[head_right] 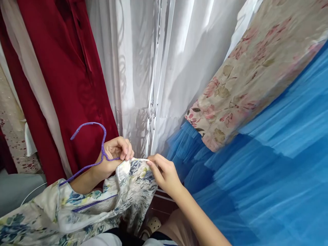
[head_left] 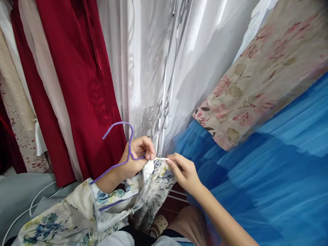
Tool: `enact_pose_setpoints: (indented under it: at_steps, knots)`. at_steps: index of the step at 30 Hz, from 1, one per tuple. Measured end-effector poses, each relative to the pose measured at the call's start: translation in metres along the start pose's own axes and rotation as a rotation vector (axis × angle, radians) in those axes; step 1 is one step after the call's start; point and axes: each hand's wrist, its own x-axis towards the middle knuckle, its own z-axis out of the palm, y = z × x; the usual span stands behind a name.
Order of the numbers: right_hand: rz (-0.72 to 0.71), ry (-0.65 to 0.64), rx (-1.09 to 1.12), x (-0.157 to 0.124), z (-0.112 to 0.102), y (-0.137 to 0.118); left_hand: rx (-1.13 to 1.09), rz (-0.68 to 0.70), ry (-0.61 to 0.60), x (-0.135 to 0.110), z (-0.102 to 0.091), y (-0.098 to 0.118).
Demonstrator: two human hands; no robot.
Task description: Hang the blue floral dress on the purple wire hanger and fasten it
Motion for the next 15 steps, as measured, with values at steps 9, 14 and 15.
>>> enact_pose_setpoints:
  at_steps: [9, 14, 15]
  knots:
    - [0.315, 0.012, 0.187, -0.025, -0.021, 0.0, -0.271, -0.077, 0.211, -0.007, 0.015, 0.009]
    - [0.524, 0.077, 0.488, -0.041, -0.026, 0.008, -0.058, -0.021, 0.111, -0.004, 0.006, -0.011]
    - [0.57, 0.092, 0.549, -0.044, -0.027, 0.008, -0.041, -0.029, 0.094, -0.003, 0.005, -0.016]
